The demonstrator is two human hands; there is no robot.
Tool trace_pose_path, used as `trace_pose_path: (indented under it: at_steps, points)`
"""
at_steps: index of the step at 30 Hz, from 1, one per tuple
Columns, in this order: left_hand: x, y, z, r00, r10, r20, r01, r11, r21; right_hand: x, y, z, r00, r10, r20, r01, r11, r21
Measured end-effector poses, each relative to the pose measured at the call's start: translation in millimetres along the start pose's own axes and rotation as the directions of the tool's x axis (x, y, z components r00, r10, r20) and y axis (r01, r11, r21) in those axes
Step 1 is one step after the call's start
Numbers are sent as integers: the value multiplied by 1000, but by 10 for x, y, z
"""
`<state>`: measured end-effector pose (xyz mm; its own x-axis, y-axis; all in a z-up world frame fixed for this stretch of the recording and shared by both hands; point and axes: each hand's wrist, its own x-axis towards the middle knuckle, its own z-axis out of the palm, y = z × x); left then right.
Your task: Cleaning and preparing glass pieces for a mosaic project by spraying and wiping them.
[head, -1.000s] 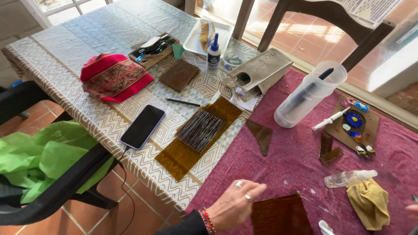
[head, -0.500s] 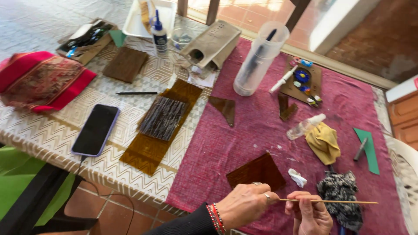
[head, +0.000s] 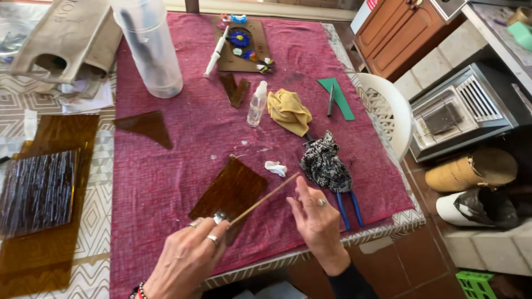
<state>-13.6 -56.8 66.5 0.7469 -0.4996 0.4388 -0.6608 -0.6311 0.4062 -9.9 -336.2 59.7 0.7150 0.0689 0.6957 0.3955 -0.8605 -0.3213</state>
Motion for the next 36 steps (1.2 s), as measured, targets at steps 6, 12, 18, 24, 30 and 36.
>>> trace_pose_path:
  at_steps: [6, 12, 18, 24, 30, 36]
  points:
    - [66, 447, 231, 993, 70, 95, -53, 984, -171, 118, 96, 196, 995, -97, -16, 95, 992, -77]
    - [293, 246, 419, 981, 194, 33, -180, 953, -246, 148, 311, 813, 936, 333, 118, -349, 823, 449]
    - [398, -81, 603, 992, 130, -5, -130, 991, 15, 313, 383, 1385, 756, 414, 507, -599, 127, 790]
    - [385, -259, 552, 993, 118, -16, -117, 992, 37, 459, 333, 1408, 771, 445, 456, -612, 318, 724]
    - [189, -535, 407, 979, 22, -204, -17, 1000, 23, 254, 456, 1006, 836, 488, 250, -474, 415, 776]
    - [134, -527, 490, 980, -46, -196, 32, 997, -74, 64, 430, 1049, 822, 435, 368, -533, 359, 766]
